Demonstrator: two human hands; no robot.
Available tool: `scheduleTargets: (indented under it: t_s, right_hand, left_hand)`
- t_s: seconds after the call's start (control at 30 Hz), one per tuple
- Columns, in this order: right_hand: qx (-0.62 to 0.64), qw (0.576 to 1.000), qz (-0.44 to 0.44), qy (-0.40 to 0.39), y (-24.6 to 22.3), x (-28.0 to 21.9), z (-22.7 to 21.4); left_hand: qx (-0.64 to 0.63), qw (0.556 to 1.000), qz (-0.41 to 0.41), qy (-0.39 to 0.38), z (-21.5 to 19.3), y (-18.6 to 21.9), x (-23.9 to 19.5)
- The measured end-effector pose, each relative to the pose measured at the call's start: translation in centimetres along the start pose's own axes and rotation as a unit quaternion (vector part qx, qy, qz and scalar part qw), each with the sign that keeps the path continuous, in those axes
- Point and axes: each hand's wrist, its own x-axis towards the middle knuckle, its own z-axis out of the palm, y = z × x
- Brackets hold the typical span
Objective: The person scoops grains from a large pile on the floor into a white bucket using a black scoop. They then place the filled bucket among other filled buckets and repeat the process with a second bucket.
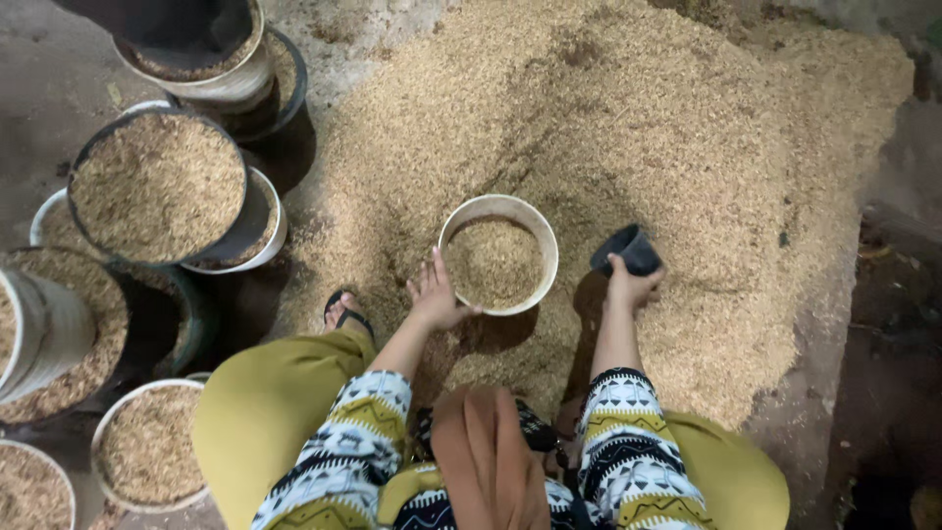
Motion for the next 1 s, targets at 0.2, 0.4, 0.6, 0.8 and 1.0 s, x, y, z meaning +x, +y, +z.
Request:
scheduleTargets:
  t_s: [0.2, 0.4, 0.6, 0.8, 1.0]
  right_hand:
    - [-0.159, 0.987, -0.008, -0.019, -0.7, 5.1, 3.9]
    - [-0.18, 0.952, -0.11, -0.223, -3.7, 3.7, 9.9]
    - [-0.116, 0.93, -0.131, -0.325, -4.2, 4.4, 9.7]
    - [0.226, 0.883, 0.182, -0.368, -2.1, -0.2, 7.5]
    - [0.467, 0.804, 0.225, -0.293, -1.8, -2.1, 3.8]
  left_hand:
    - [-0.002, 0.999, -0.012, -0.032, 0.3, -0.2, 0.3]
    - [-0.001, 0.999, -0.013, -0.046, 0.6, -1.4, 0.7]
    - [-0.014, 0.999, 0.002, -0.048, -0.1, -0.8, 0.4]
    - [0.004, 0.999, -0.006, -0.042, -0.6, 0.2, 0.2]
    - [0.034, 0.999, -0.015, -0.026, -0.8, 0.6, -0.3]
